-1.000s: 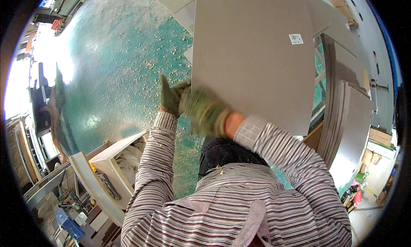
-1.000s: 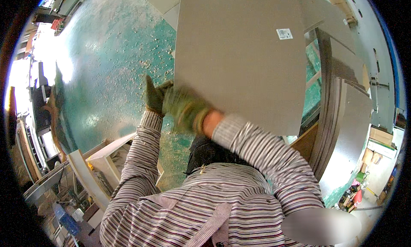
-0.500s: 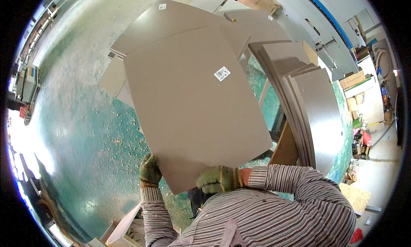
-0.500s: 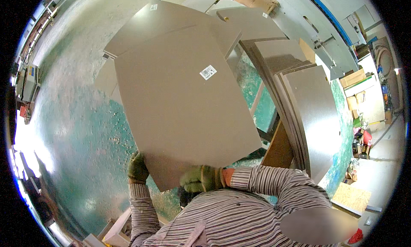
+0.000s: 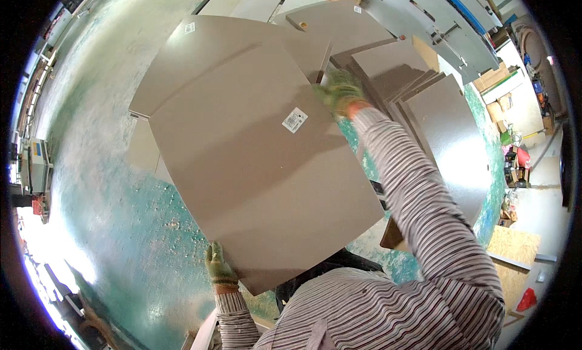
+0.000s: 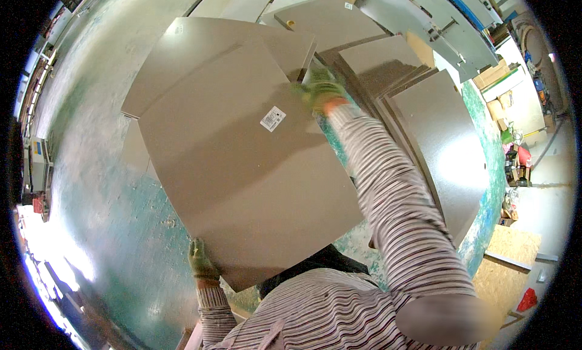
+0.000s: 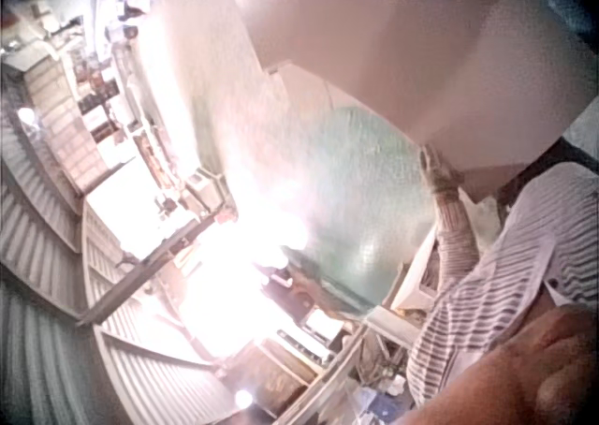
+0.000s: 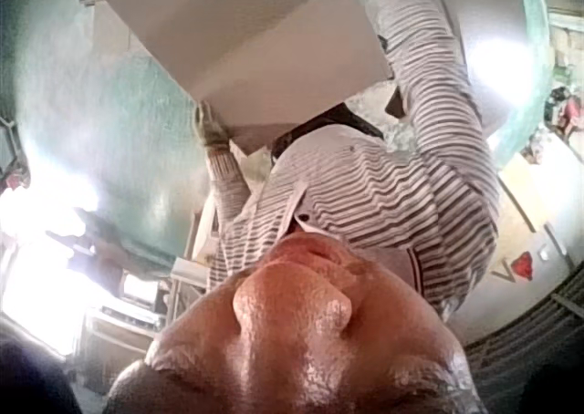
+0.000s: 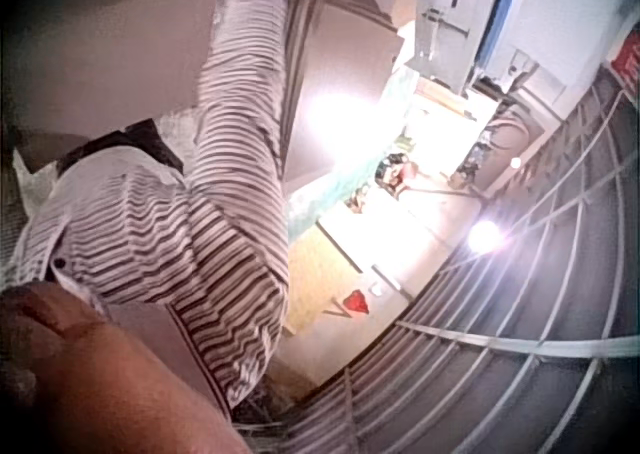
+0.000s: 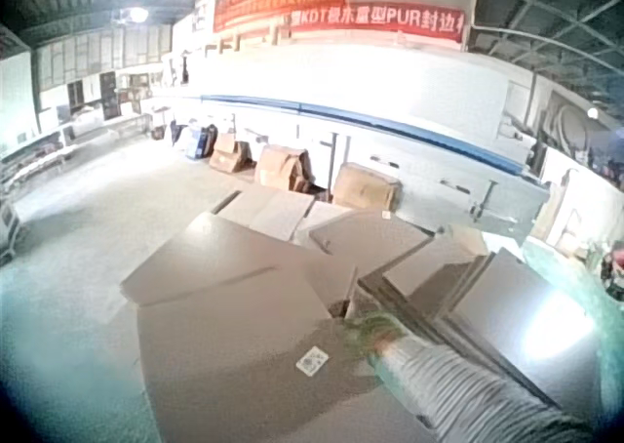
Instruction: The person repeatedly picks up flat wood panels from a stack, places them under a drill press, and drills holes into them. After drilling, the person returns each panel to the stack and repeats the process with the next panel.
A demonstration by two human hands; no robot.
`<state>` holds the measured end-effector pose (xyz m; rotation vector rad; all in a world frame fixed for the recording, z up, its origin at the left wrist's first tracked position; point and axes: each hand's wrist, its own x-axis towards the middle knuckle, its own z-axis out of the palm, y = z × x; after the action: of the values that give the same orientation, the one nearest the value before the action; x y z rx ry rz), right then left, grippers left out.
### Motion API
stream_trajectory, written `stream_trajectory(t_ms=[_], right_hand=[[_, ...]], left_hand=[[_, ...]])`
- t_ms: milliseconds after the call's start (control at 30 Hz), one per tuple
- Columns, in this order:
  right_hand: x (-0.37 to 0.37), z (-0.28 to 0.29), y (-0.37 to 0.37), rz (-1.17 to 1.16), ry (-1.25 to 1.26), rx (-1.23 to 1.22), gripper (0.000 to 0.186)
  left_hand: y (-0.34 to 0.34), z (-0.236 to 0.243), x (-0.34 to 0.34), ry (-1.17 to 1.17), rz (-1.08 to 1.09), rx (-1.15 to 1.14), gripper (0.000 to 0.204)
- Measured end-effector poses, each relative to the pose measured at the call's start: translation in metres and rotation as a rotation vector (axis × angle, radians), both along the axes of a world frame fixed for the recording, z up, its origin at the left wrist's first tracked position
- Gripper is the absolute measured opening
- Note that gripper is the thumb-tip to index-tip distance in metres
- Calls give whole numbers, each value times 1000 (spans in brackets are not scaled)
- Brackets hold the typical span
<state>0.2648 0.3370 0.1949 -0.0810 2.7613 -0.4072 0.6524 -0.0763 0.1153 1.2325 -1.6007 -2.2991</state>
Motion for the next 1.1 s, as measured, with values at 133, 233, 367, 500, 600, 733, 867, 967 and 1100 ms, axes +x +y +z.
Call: stream_trajectory(t_ms=[133,233,367,500,600,733,867,967,1100], right_hand=[[82,-29,81,141,345,-38,76],[181,-58,92,301,-62,-111,44],[253,-60,73,-409,-310,-724,35],[256,-37,46,-485,-184,-641,37],[255,-29,28,-464,-69,-601,41],[270,-23,37,-650,-21,-930,34],[271,6,98,-577,-440,-1655,37],[224,28,126,4,-592,-1883,42],[181,81,131,189,-443,-1727,35]], left_hand=[[-6,-31,2,65,-31,58,24],[-16,-54,-2,-72,-60,129,28],[-14,-65,-22,-175,-112,67,32],[-9,-53,-55,-43,29,218,36],[-12,-45,-80,-47,-1,183,44],[-7,-38,-95,-149,120,-105,57],[-19,-8,-81,-216,52,66,68],[-32,17,-73,-108,-162,-54,52],[-18,42,-66,16,-96,178,43]])
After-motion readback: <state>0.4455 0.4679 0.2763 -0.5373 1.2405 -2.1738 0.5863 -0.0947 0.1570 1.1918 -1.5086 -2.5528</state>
